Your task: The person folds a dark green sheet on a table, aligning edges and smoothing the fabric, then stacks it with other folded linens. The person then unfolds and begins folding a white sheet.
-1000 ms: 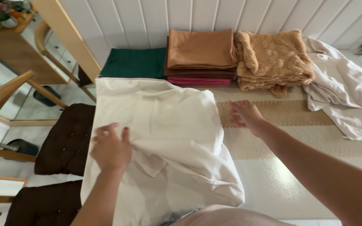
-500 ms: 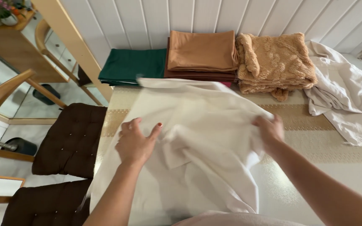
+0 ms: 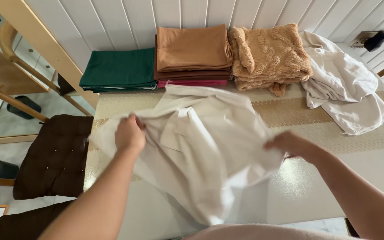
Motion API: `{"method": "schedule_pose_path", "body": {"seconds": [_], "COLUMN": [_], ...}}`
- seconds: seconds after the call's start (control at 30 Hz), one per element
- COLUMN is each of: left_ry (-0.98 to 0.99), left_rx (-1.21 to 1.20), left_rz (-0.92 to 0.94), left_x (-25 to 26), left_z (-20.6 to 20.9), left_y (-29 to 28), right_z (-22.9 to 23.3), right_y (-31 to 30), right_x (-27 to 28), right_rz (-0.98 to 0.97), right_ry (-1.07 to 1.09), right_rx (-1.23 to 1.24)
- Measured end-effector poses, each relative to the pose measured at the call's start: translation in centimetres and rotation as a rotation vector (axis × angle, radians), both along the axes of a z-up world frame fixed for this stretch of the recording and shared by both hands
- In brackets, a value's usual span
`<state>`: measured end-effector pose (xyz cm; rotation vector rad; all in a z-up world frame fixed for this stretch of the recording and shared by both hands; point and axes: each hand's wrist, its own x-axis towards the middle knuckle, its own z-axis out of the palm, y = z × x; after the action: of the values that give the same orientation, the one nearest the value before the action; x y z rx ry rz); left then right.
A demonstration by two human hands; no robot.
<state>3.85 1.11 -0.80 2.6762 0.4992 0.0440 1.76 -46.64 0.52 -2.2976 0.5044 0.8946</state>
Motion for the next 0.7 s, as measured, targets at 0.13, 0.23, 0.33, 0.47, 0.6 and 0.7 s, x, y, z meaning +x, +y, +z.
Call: {"method": "schedule_pose_path", "body": {"seconds": [0.13,0.23,0.33,0.47,0.6,0.7], "left_ry": [-0.124,-0.103,-0.063,0.127,0.076,-0.006], "left_rx": [-0.117,-0.079,0.042,-0.117,-0.151,-0.093], "left_rz": [-0.226,-0.100,0.124,0.293,0.100,0.045], "left_x": [2.7,0.8,-2.1,-3.6,-3.2,-1.8], "left_z": [1.4,2.6,3.0,2.3,-0.3,-1.4], "left_y": [1.0,0.8,0.0,0.2,0.3,1.1], "right_z": [1.8,2.0,1.0,-1.3,-2.9,-3.7], "right_y": [0.4,1.5,3.4,7.1,7.5,4.2], "right_x": [-3.0,-1.0,3.3,7.7,7.6,4.4], "right_rz": [0.402,0.195,-0.001,0.178,0.118,-0.251], "right_ry": [0.508,0.133,-0.238,-0.384,-0.506,-0.450], "right_rx": [-0.014,0.031,0.023,-0.070,-0.175,-0.174]}}
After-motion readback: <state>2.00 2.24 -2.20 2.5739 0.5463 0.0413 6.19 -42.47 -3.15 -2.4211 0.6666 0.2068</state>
